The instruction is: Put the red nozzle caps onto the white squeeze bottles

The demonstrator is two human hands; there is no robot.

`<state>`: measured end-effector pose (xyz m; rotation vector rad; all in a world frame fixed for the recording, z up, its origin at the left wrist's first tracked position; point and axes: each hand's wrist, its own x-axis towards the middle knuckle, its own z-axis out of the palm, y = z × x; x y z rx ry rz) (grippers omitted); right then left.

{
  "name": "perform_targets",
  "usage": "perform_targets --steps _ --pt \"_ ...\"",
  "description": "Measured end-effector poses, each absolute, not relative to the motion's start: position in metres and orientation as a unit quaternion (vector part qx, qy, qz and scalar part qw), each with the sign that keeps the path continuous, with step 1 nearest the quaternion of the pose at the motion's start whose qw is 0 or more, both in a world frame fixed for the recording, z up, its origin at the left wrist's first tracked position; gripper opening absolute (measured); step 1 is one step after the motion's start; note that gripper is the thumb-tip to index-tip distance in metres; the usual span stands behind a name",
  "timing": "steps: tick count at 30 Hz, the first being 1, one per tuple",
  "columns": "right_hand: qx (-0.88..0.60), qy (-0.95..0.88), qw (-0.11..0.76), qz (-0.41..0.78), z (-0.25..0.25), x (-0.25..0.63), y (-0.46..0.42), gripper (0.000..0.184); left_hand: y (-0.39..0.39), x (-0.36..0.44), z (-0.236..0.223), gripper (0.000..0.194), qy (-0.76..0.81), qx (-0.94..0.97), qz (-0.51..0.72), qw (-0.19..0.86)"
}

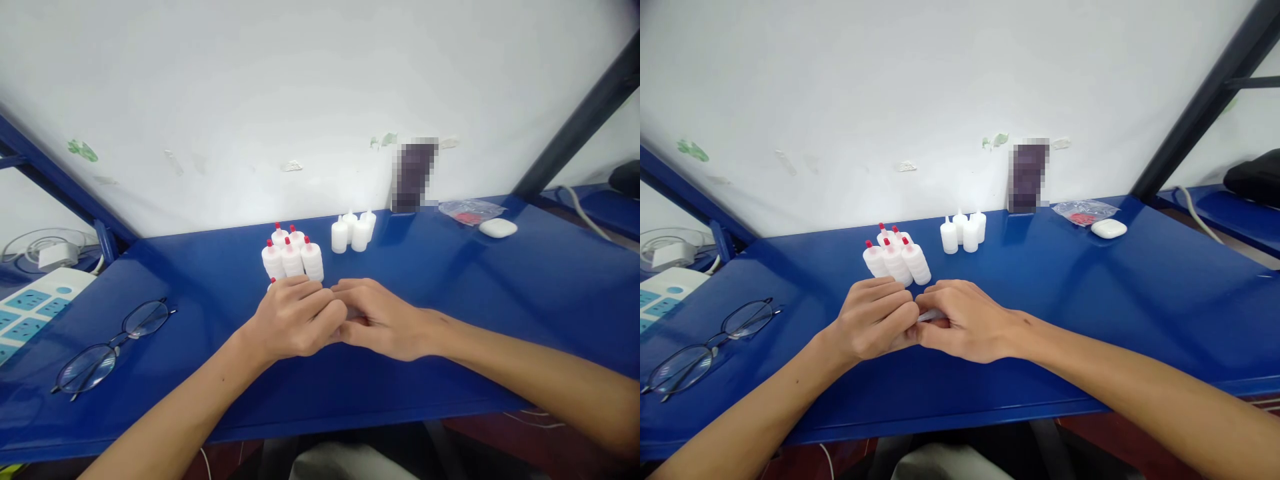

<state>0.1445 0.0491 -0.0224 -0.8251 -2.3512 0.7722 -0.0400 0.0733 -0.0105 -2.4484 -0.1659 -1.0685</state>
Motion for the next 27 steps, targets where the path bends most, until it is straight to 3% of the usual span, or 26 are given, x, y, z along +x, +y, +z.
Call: perform_targets --steps 10,16,27 --pt "-0.251 -0.876 0.270 0.310 -0.0180 0.1422 0.0458 0.032 0.0743 -0.0375 -0.0159 0.039 -0.017 -0.891 -0.406 0.202" --pt "-0.281 -0.893 0.237 0.260 -0.0174 0.1444 0.0445 0.019 0.0747 -0.0384 -0.0129 0.043 -0.018 -0.885 -0.418 0.203" --pt "-0.302 -0.893 0.206 0.263 -0.0149 0.1457 0.0409 0.025 0.0734 -0.0385 -0.0122 0.043 -0.002 -0.891 -0.412 0.193"
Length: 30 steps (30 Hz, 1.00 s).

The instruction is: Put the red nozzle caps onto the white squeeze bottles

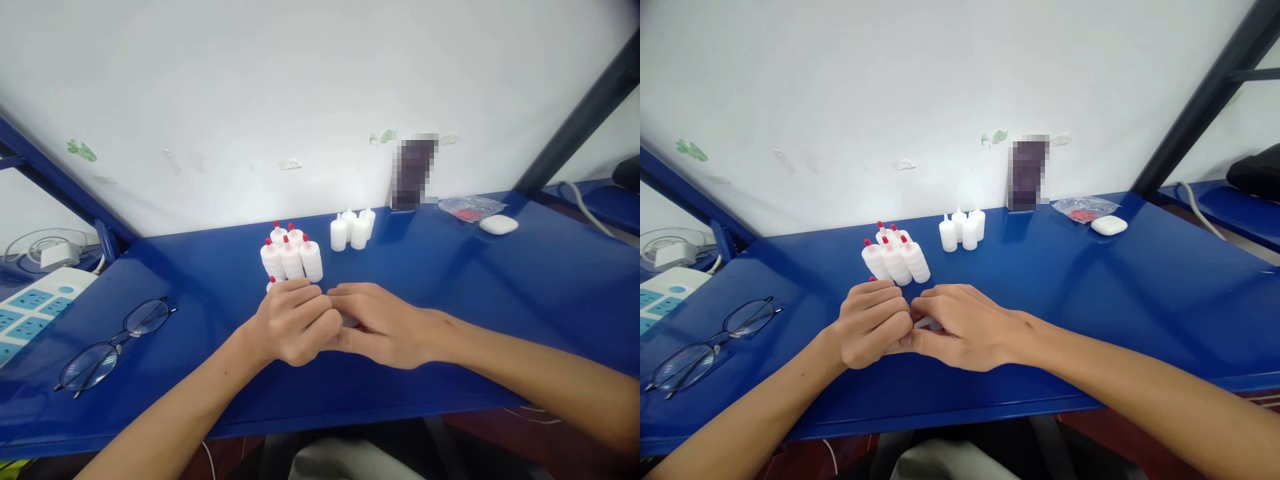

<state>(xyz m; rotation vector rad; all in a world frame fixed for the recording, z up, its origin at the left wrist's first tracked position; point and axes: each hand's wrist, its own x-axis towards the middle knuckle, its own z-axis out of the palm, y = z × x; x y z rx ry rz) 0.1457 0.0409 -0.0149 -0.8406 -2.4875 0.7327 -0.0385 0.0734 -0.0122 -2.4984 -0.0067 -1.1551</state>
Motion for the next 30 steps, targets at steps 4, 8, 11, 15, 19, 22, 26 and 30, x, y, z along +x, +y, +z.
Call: perform_targets --steps 4,8,11,15,19,22,26,30 --pt "-0.270 -0.890 0.224 0.290 -0.015 0.145 0.042 0.022 0.072 -0.039 -0.011 0.042 0.002 -0.893 -0.411 0.184" --pt "-0.271 -0.883 0.237 0.300 -0.015 0.146 0.042 0.021 0.071 -0.041 -0.010 0.041 0.000 -0.898 -0.400 0.184" --pt "-0.271 -0.884 0.237 0.297 -0.015 0.145 0.041 0.022 0.070 -0.041 -0.010 0.039 -0.006 -0.902 -0.393 0.181" --pt "-0.245 -0.881 0.243 0.325 -0.013 0.144 0.041 0.022 0.069 -0.039 -0.008 0.040 -0.001 -0.899 -0.401 0.179" --pt "-0.230 -0.873 0.265 0.339 -0.014 0.144 0.042 0.025 0.072 -0.038 -0.009 0.039 0.000 -0.895 -0.410 0.178" --pt "-0.243 -0.862 0.305 0.325 -0.018 0.147 0.044 0.026 0.075 -0.040 -0.014 0.023 -0.011 -0.891 -0.420 0.174" --pt "-0.260 -0.844 0.358 0.305 -0.023 0.153 0.047 0.026 0.075 -0.041 -0.021 0.005 -0.039 -0.895 -0.408 0.176" --pt "-0.239 -0.844 0.367 0.310 -0.022 0.156 0.046 0.025 0.072 -0.037 -0.022 0.008 -0.044 -0.901 -0.403 0.156"
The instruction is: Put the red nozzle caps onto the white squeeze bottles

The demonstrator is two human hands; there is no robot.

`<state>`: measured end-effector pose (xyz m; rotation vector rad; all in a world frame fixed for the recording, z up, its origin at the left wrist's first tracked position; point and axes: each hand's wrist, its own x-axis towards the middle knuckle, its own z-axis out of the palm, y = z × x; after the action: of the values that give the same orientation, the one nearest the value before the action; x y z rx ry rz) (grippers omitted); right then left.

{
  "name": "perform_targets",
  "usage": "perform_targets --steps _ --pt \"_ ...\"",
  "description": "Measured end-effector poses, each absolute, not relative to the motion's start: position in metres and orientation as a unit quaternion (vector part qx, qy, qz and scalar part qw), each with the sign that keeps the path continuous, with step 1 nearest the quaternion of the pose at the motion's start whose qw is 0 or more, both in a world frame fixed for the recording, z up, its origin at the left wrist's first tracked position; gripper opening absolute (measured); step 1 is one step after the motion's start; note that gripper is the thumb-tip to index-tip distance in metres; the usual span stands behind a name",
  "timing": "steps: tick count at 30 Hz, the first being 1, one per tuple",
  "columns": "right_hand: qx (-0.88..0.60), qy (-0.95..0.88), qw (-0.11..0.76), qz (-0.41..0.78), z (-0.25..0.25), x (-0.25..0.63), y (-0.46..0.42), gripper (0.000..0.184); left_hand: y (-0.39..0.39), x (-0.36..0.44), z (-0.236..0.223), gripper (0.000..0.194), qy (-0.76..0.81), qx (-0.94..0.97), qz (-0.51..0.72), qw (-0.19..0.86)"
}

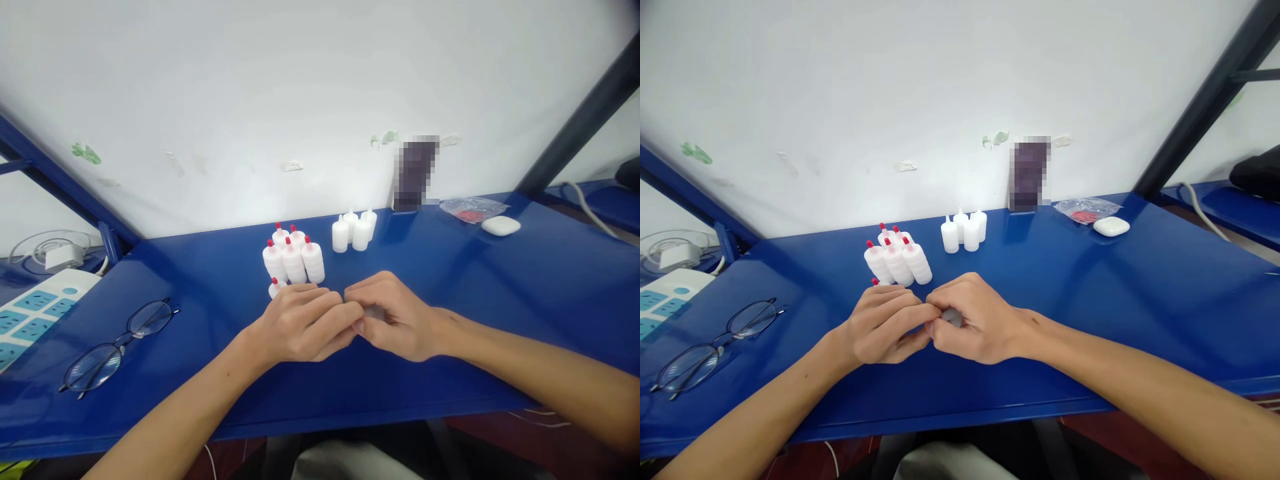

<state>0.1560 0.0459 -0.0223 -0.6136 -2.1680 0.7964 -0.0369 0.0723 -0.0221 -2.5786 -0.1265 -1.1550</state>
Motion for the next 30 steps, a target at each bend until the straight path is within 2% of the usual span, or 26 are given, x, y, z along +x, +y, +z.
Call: perform_targets --steps 3,7,13,21,26,30 --pt "-0.249 -0.844 0.349 0.323 -0.020 0.158 0.047 0.022 0.076 -0.043 -0.016 0.010 -0.061 -0.902 -0.402 0.145" --pt "-0.334 -0.821 0.367 0.282 -0.023 0.163 0.058 0.030 0.093 -0.072 -0.002 0.011 -0.107 -0.893 -0.410 0.153" --pt "-0.419 -0.809 0.366 0.192 -0.034 0.172 0.079 0.040 0.113 -0.115 0.017 0.020 -0.258 -0.903 -0.299 0.167" --pt "-0.452 -0.772 0.420 0.152 -0.036 0.174 0.084 0.051 0.116 -0.112 0.014 0.019 -0.306 -0.922 -0.197 0.132" --pt "-0.432 -0.769 0.440 0.167 -0.037 0.177 0.083 0.039 0.117 -0.117 0.015 0.024 -0.280 -0.909 -0.261 0.165" --pt "-0.449 -0.782 0.383 0.201 -0.037 0.178 0.086 0.034 0.102 -0.116 0.023 0.024 -0.216 -0.888 -0.364 0.182"
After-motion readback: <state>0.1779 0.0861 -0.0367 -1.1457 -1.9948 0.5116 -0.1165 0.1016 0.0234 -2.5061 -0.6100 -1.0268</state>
